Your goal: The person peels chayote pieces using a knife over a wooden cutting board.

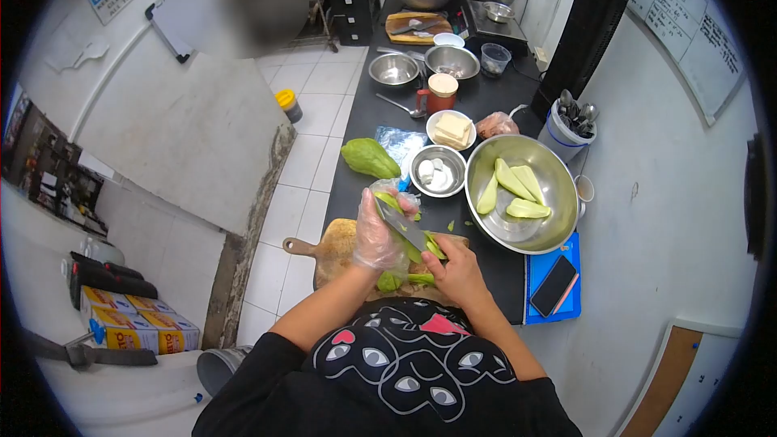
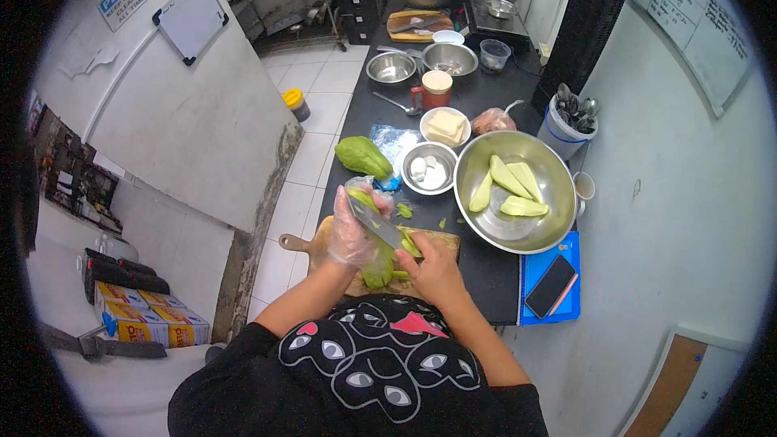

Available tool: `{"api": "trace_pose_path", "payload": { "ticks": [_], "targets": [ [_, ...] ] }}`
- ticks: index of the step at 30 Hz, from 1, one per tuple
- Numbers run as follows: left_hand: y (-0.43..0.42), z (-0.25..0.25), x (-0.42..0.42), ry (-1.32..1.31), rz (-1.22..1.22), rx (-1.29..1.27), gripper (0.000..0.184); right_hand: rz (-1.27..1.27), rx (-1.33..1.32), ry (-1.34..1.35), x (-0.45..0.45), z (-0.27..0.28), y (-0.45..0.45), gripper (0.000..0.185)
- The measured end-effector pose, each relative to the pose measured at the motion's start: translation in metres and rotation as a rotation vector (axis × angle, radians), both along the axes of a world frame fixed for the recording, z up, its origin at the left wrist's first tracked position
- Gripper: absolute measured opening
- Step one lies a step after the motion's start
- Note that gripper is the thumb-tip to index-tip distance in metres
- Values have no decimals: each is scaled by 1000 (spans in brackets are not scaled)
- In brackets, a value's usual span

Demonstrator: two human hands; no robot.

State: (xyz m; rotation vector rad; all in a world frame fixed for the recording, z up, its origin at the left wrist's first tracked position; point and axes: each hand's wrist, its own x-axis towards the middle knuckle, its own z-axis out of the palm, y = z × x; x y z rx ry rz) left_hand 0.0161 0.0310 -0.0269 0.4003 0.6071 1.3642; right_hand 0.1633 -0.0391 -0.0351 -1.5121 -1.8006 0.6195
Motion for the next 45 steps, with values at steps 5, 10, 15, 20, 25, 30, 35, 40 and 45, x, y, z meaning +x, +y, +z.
{"api": "trace_pose_path", "payload": {
  "ticks": [5, 10, 15, 20, 25, 30, 35, 40, 45],
  "targets": [
    [1, 2, -9, -18, -121, 17, 46, 60, -80, 78, 4, 4, 0, 41],
    [-2, 6, -14, 106, -115, 127, 47, 44, -46, 70, 7, 0, -3, 45],
    [-3, 12, -16, 225, -59, 252, 47, 49, -5, 97, 4, 7, -3, 46],
    [2, 12, -25, 599, 59, 507, 46, 77, 9, 136, 1, 9, -3, 46],
    [-2, 5, -21, 283, -42, 304, 47, 64, -13, 105, 1, 4, -2, 45],
    [-4, 5, -16, 600, 180, 410, 48, 47, -5, 121, -5, 7, 0, 44],
    [-6, 1, -11, 461, 212, 345, 49, 79, -248, 250, -7, 12, -2, 40],
    [-5, 8, -11, 322, 64, 166, 52, 120, -531, 413, -2, 10, -2, 41],
    [11, 4, -26, 721, 76, 383, 50, 25, -80, 86, 9, 7, -7, 45]
  ]
}}
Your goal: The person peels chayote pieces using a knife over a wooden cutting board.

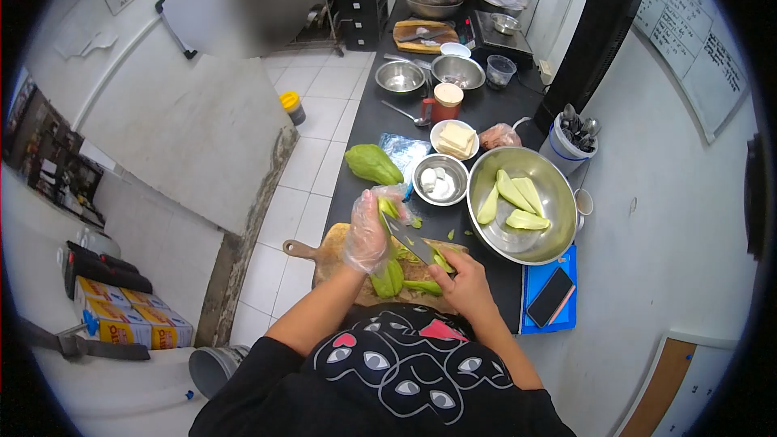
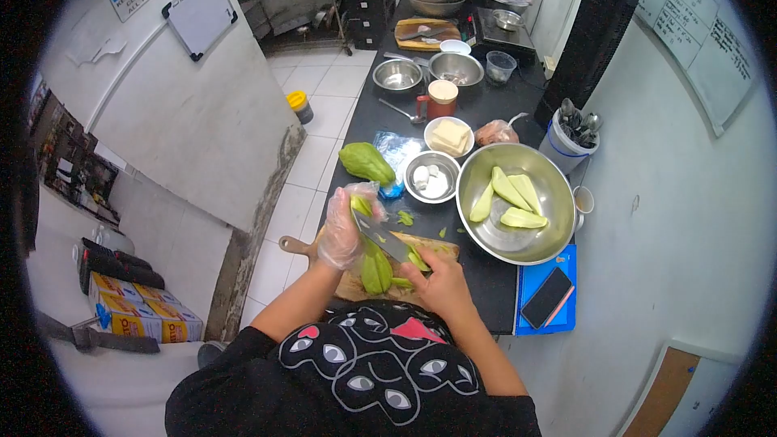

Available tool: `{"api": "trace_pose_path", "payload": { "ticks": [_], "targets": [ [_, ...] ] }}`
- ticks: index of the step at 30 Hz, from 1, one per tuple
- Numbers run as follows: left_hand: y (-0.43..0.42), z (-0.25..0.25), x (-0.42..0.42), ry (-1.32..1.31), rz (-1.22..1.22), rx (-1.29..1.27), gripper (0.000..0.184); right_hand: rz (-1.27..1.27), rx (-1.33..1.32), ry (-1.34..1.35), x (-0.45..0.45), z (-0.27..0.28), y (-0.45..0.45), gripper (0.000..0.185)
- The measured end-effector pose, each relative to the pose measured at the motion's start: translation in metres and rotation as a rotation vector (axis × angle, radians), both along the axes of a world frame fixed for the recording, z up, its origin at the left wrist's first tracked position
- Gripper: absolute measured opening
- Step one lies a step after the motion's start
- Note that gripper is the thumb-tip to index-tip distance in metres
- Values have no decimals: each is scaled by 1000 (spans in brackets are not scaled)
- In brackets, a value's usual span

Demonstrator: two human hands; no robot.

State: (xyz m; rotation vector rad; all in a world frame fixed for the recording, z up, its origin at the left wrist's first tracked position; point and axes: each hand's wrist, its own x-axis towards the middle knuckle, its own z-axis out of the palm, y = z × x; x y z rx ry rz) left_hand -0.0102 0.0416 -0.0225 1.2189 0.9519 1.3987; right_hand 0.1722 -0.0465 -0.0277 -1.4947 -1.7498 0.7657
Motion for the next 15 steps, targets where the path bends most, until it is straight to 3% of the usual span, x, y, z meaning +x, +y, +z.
{"api": "trace_pose_path", "payload": {
  "ticks": [2, 5, 8, 11, 14, 15],
  "targets": [
    [-3, 17, -1, 139, 33, 67, 49, -16, 117, -62, 2, 1, 1, 47],
    [-2, 14, -1, 34, 6, 38, 45, -32, 101, -114, 1, 7, -1, 49],
    [-1, 11, -2, 176, 38, 163, 44, -79, 100, -128, -1, 15, -1, 48],
    [-5, 11, -3, 184, 6, 86, 44, -92, 46, -155, -1, 23, -2, 46],
    [-9, -3, -2, 362, 107, 96, 45, -108, 61, -94, 4, 9, 2, 44],
    [-6, -7, -2, 595, 215, 341, 45, -105, 54, -78, 6, 5, 2, 44]
  ]
}}
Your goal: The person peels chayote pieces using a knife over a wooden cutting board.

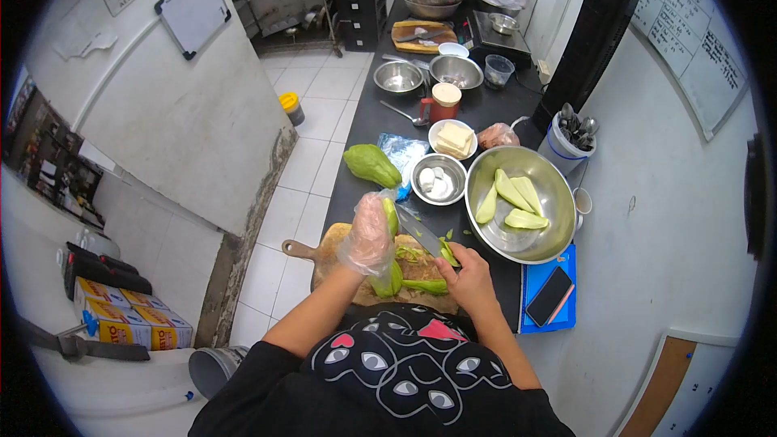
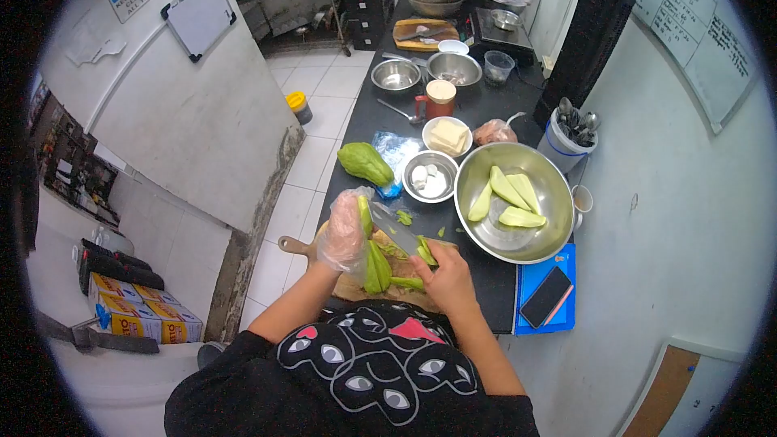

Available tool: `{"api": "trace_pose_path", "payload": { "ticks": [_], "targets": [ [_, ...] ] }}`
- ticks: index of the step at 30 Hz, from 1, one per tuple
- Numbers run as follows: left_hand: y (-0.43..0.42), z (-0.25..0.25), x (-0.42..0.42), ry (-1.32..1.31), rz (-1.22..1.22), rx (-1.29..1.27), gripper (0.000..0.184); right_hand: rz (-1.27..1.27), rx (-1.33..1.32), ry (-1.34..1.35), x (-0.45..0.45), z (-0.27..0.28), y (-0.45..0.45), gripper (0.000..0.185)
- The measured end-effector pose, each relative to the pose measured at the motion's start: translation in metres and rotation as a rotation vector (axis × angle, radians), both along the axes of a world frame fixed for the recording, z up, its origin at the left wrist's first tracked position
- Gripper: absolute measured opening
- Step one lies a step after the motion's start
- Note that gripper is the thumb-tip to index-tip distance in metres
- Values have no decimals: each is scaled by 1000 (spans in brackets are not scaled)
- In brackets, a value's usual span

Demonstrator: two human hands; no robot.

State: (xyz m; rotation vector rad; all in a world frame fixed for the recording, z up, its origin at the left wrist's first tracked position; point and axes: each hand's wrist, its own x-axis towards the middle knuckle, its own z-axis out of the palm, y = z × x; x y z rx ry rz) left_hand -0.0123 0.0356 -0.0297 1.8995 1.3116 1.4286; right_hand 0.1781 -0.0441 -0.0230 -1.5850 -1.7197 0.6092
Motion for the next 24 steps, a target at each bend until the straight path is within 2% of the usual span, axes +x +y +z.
{"api": "trace_pose_path", "payload": {
  "ticks": [2, 5, 8, 11, 14, 17, 20, 24],
  "targets": [
    [6, -8, -2, 487, 147, 491, 45, 7, -15, 33, 3, -6, -2, 42],
    [4, -15, 2, -370, -299, -628, 45, 18, -95, 10, 3, -8, -9, 40],
    [5, -26, 9, -493, -408, -710, 45, -16, -128, 37, 5, -20, -11, 39],
    [-1, -28, 12, -497, -438, -744, 45, -17, -192, 52, 9, -14, -14, 39],
    [-1, -54, 16, -134, -251, -319, 41, -40, -243, 31, 9, -25, -19, 37],
    [-8, -69, 7, 123, -134, -313, 36, -48, -320, 26, 8, -34, -25, 35],
    [-13, -76, 11, 205, -76, -316, 33, -70, -452, 111, 3, -41, -29, 33],
    [-10, -106, 11, 230, -66, -507, 30, -80, -538, 93, 5, -53, -30, 37]
  ]
}}
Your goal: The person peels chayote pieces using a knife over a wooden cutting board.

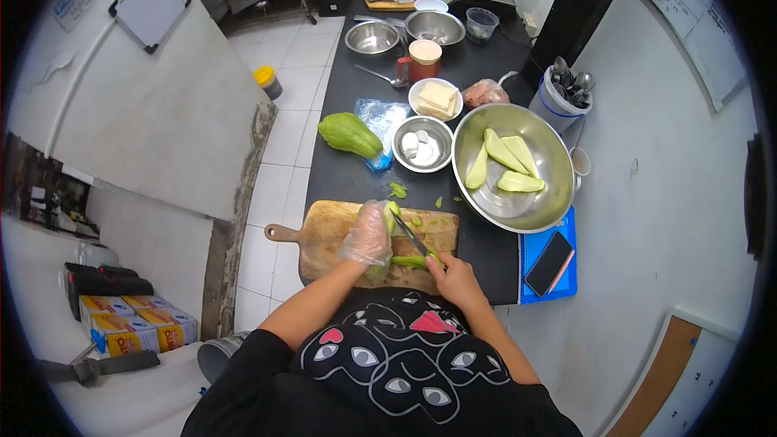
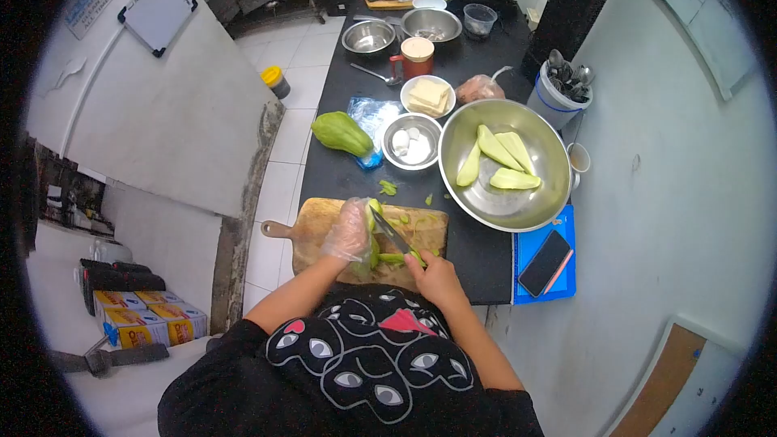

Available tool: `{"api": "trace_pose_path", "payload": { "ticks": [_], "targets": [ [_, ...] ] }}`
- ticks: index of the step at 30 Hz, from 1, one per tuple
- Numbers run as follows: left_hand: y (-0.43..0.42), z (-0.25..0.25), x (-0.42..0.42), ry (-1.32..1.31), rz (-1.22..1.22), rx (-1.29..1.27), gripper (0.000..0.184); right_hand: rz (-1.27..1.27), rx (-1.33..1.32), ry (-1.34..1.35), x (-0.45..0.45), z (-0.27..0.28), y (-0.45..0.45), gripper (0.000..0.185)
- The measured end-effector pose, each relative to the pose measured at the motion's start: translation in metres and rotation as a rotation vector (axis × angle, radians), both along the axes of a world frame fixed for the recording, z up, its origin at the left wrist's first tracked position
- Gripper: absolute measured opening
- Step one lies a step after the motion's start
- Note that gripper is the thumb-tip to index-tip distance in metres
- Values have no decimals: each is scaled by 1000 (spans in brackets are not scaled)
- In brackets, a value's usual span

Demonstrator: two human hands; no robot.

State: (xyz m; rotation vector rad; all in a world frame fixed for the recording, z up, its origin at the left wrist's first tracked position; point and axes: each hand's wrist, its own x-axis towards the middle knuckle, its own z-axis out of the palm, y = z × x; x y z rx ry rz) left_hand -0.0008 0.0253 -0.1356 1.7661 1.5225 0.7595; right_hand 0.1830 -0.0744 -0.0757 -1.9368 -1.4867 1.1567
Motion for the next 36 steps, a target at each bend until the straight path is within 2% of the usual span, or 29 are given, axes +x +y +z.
{"api": "trace_pose_path", "payload": {
  "ticks": [2, 5, 6, 9, 12, 14, 17, 19, 21, 22, 24, 27, 30, 31, 33, 34, 36],
  "targets": [
    [3, -16, -2, 50, -75, 0, 29, 22, -87, -35, 3, -7, 3, 42],
    [-18, -20, 11, -17, -115, -4, 27, 46, -106, -53, 3, -27, 11, 49],
    [-21, -23, 14, -15, -109, -41, 24, 32, -158, 4, 1, -29, 14, 50],
    [-17, -21, 8, 93, -345, -466, 24, 31, -289, 145, 0, -46, 23, 55],
    [-23, -39, 13, 59, -356, -129, 30, -26, -408, 184, -2, -70, 38, 61],
    [-19, -66, 15, 97, -397, -8, 34, -75, -507, 293, -1, -45, 46, 59],
    [-1, -60, 6, 58, -365, 440, 33, -27, -456, 403, 6, -55, 47, 56],
    [12, -45, -8, -353, -304, -117, 50, -11, -435, 420, 5, -58, 44, 52],
    [21, -30, -16, -936, -163, -999, 63, -3, -396, 400, 0, -54, 38, 53],
    [22, -22, -14, -878, -105, -922, 76, -7, -344, 337, -2, -50, 36, 53],
    [26, -14, -16, -990, 13, -938, 73, -16, -243, 208, -9, -42, 33, 54],
    [32, -2, -17, -1088, 69, -873, 68, -9, 371, -81, -13, -74, 26, 53],
    [38, 14, -12, -1186, 55, -805, 63, 80, 49, 21, -12, 3, 26, 48],
    [39, 23, -8, -1201, 97, -767, 58, 84, 69, 53, -12, 7, 26, 48],
    [38, 44, -4, -1316, 63, -757, 52, 81, 110, 116, -14, 9, 23, 48],
    [36, 56, -3, -1376, -26, -730, 43, 89, 70, 157, -14, 5, 24, 48],
    [34, 63, 0, -1387, -33, -663, 38, 108, 87, 160, -15, -1, 27, 48]
  ]
}}
